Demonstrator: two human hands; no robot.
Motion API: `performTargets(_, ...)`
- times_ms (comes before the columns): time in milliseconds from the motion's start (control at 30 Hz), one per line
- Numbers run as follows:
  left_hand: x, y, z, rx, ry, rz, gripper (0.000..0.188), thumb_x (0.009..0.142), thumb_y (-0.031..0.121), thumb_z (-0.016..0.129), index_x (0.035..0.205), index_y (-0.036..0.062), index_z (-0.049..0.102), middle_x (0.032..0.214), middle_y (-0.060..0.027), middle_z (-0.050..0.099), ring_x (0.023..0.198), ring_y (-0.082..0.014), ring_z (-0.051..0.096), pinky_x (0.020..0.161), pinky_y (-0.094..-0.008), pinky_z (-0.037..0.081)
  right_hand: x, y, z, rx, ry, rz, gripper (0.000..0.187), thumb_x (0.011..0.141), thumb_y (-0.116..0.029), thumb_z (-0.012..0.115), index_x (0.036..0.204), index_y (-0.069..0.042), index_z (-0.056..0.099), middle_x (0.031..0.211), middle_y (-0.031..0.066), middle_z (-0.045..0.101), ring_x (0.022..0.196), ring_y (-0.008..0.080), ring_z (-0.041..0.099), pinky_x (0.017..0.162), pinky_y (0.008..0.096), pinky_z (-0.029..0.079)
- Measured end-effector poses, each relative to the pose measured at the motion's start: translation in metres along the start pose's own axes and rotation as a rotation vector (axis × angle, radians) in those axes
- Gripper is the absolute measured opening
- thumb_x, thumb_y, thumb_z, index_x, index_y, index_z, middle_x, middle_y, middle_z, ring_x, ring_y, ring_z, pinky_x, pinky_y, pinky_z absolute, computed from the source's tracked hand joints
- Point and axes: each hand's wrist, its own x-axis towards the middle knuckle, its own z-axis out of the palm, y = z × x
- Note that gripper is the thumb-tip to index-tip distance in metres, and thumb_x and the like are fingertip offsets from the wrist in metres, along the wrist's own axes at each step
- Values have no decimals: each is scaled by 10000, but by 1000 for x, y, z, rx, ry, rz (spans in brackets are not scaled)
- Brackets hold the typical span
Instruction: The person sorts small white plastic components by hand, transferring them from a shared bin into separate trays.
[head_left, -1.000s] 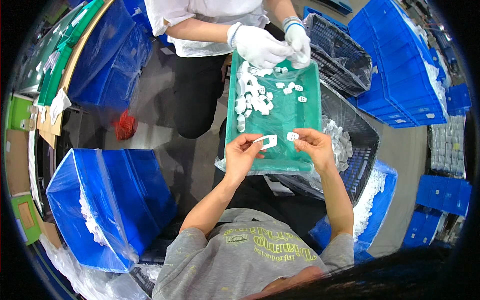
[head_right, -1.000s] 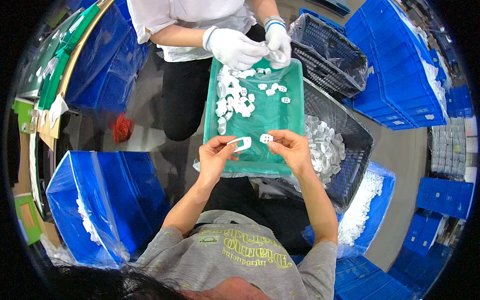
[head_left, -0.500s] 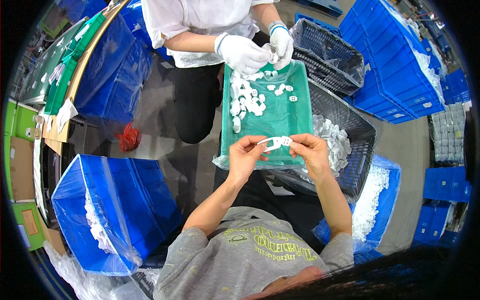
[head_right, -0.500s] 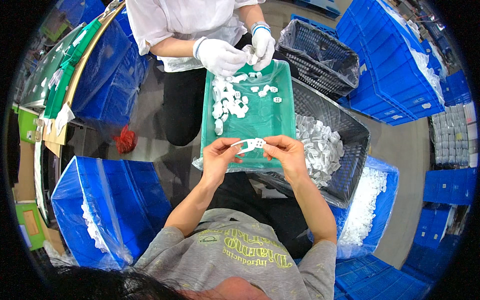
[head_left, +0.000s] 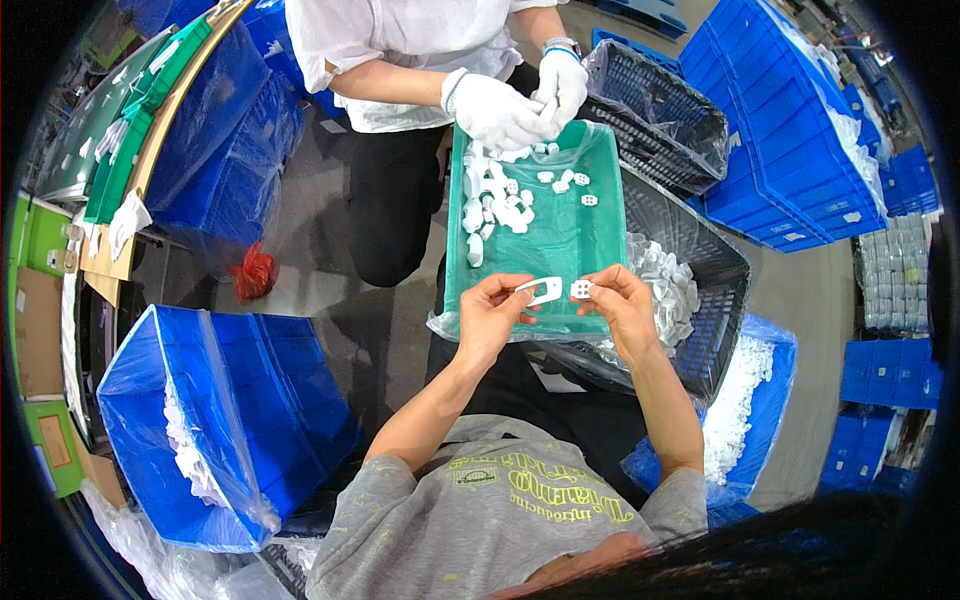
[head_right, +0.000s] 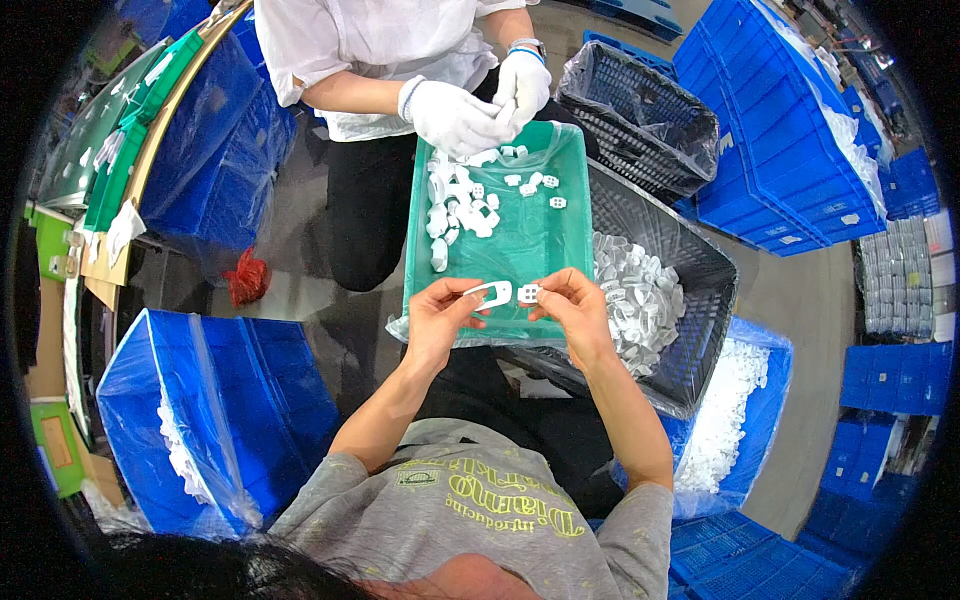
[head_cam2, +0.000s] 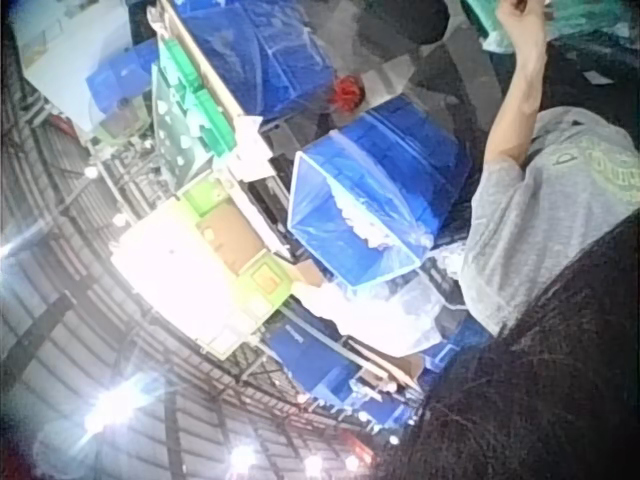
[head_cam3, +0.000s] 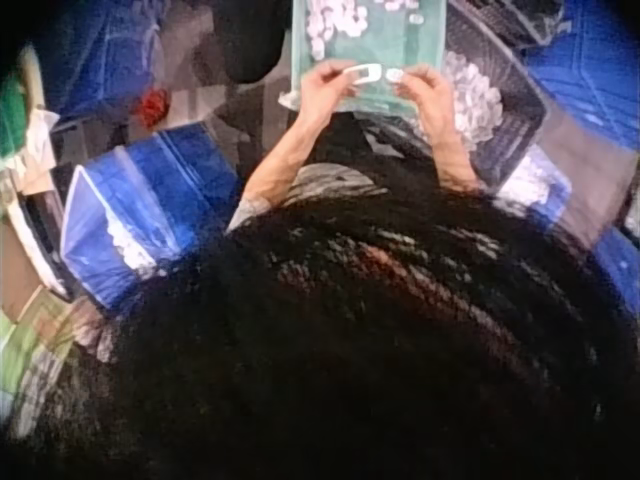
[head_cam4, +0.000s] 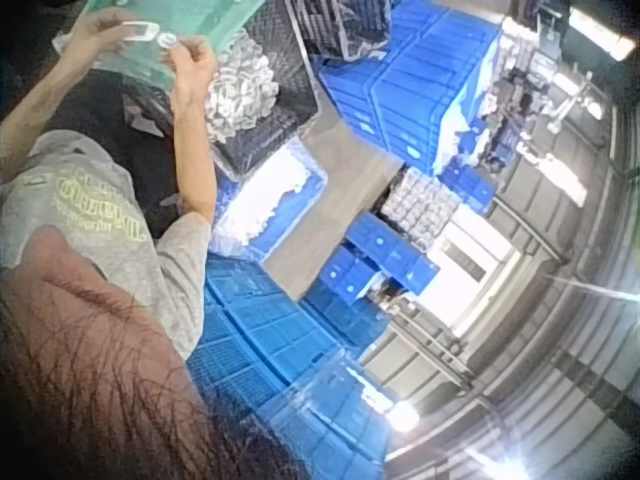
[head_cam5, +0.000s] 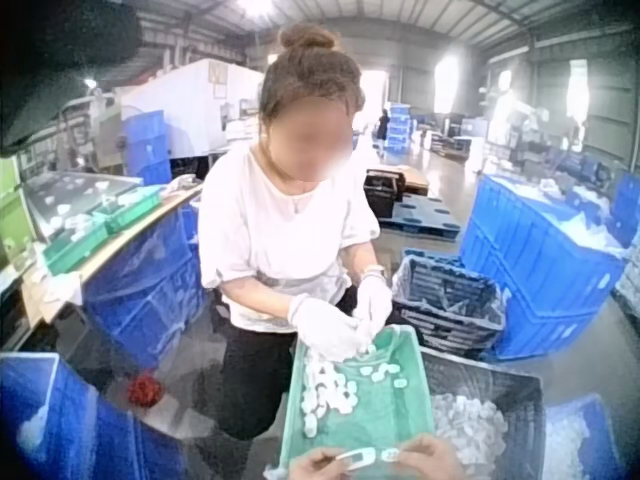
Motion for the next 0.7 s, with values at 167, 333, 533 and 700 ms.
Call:
performTargets(167, 2, 0, 0, 6, -14, -12, 158, 795, 25, 613, 942, -32, 599, 873, -112, 640, 718, -153, 622, 577, -255, 518, 0, -8, 15, -84, 9, -18, 129, 805, -13, 586, 925, 18, 549, 851, 95, 607, 750, 162, 609, 606, 259, 494)
performTargets(333, 2, -2, 0, 14, -41, -24, 172, 809, 23, 596, 971, -33, 600, 876, -106, 641, 738, -151, 626, 588, -254, 526, 0, -6, 14, -274, -39, -26, 203, 770, -22, 646, 957, 23, 581, 836, 68, 585, 726, 129, 584, 568, 236, 461)
performTargets(533, 1, -6, 2, 14, -135, 42, 191, 829, 19, 580, 1012, -30, 603, 891, -85, 598, 784, -152, 615, 634, -254, 540, 1, -6, 12, -517, -34, -231, 120, 767, -15, 655, 876, 12, 610, 821, 59, 619, 687, 87, 559, 567, 206, 438)
performTargets(700, -3, -13, 6, 109, -184, 178, 211, 828, -19, 560, 1034, -20, 605, 895, -71, 542, 795, -148, 598, 669, -261, 549, 1, -7, 15, -456, 52, -31, 68, 760, -8, 661, 790, 15, 604, 750, 57, 633, 633, 78, 550, 564, 219, 448)
